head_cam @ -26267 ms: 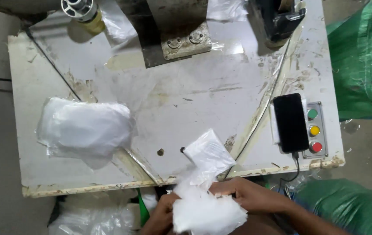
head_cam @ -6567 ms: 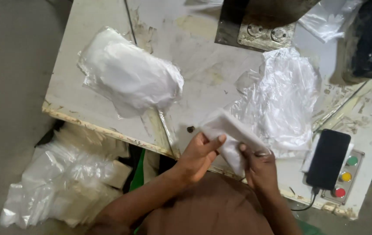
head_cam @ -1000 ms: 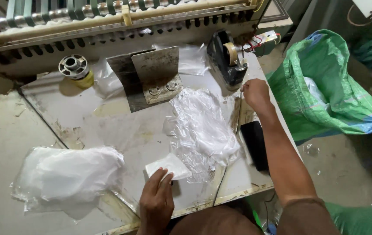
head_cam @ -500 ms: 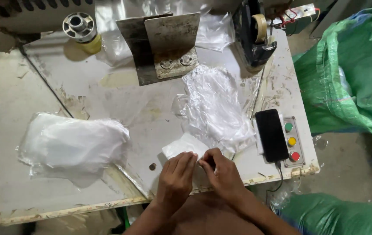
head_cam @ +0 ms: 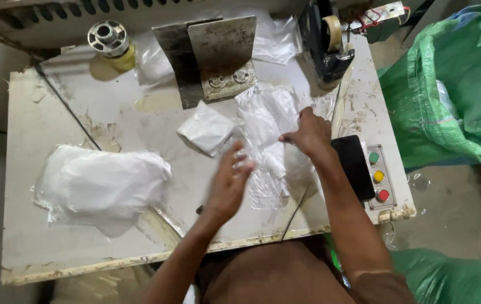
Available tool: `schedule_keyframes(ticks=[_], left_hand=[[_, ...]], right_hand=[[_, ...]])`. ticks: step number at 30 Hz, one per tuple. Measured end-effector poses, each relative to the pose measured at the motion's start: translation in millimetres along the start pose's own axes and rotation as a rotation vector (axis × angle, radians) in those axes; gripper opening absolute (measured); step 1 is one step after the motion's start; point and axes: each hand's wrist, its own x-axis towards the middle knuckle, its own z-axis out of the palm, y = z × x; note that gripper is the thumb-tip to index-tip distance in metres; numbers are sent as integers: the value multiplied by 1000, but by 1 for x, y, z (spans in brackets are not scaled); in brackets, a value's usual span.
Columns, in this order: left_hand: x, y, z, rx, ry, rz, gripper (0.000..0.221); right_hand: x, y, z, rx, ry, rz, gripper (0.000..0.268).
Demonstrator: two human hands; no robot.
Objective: Folding and packing plastic bags into a large collection sack at a factory workstation
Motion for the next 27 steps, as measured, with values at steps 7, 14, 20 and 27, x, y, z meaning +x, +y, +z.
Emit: schedule_keyframes(ticks=[7, 14, 20, 27], left_hand=[[-19, 8, 49, -844, -121, -693, 107], [8, -26, 71, -999, -1, -719, 59], [-12, 9, 41, -498, -187, -454, 84], [-17, 18, -1, -663, -298, -835, 63]], right_hand=[[-44, -7, 3, 554, -94, -112, 59], [-90, -9, -2, 1254, -295, 90, 43], [-102, 33, 53, 1444, -461, 236, 58], [-118, -26, -10, 1422, -441, 159, 56]])
